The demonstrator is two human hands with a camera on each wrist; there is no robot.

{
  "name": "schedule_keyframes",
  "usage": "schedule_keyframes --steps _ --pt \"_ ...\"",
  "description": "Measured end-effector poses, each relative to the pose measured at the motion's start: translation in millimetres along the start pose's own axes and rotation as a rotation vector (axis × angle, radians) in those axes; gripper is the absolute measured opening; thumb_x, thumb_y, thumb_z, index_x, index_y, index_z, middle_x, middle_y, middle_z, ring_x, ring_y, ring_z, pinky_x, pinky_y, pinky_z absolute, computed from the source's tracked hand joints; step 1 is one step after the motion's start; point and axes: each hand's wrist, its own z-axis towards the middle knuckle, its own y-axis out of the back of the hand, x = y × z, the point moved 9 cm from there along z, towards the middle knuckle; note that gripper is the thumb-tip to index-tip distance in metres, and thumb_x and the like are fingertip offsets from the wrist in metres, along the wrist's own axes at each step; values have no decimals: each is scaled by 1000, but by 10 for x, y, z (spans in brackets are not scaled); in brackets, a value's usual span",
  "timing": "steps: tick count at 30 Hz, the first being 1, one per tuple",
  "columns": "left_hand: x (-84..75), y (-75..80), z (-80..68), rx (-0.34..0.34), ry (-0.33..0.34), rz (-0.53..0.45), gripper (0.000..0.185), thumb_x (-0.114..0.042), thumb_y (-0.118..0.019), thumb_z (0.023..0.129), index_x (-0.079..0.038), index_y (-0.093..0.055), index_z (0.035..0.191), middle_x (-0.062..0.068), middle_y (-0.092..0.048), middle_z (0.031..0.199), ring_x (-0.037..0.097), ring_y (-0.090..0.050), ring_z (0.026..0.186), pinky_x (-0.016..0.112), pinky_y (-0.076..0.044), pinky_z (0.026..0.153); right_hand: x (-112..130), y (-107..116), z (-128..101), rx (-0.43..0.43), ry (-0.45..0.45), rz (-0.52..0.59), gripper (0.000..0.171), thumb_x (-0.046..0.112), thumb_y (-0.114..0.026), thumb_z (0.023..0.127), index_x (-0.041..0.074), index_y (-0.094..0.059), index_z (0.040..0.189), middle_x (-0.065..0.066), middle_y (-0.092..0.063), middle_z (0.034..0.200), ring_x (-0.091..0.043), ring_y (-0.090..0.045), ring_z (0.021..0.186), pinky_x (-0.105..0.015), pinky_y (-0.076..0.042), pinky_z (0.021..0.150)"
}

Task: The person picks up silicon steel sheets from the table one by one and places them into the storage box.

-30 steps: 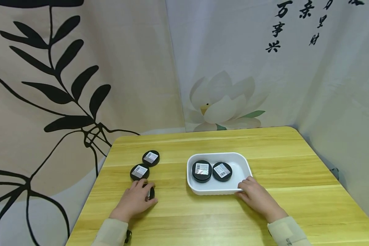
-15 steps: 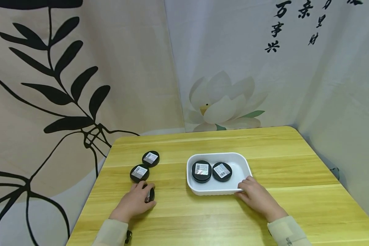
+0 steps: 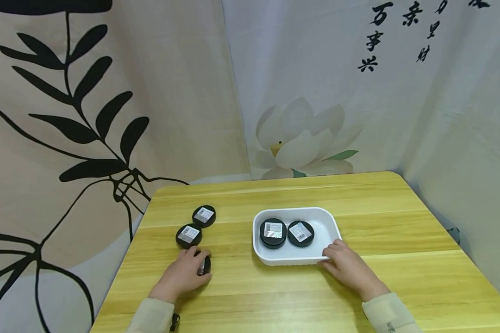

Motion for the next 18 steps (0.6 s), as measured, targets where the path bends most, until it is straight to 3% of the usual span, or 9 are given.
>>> schedule_keyframes --steps 8,18 --pt "-75 6 18 0 -14 -14 59 -44 -78 85 -22 -60 137 11 -55 135 37 -52 123 55 -53 88 7 10 -10 -30 12 -10 22 23 -86 78 24 -63 77 15 -53 75 -5 -45 79 -25 -47 68" --pt "-127 -4 60 -16 -31 3 57 -47 -77 84 -26 -61 135 7 -57 133 31 -54 118 51 -53 89 -8 -18 -6 -3 -8 -2 19 24 -84 81 23 -65 79 15 -54 77 -6 -46 81 -26 -48 70"
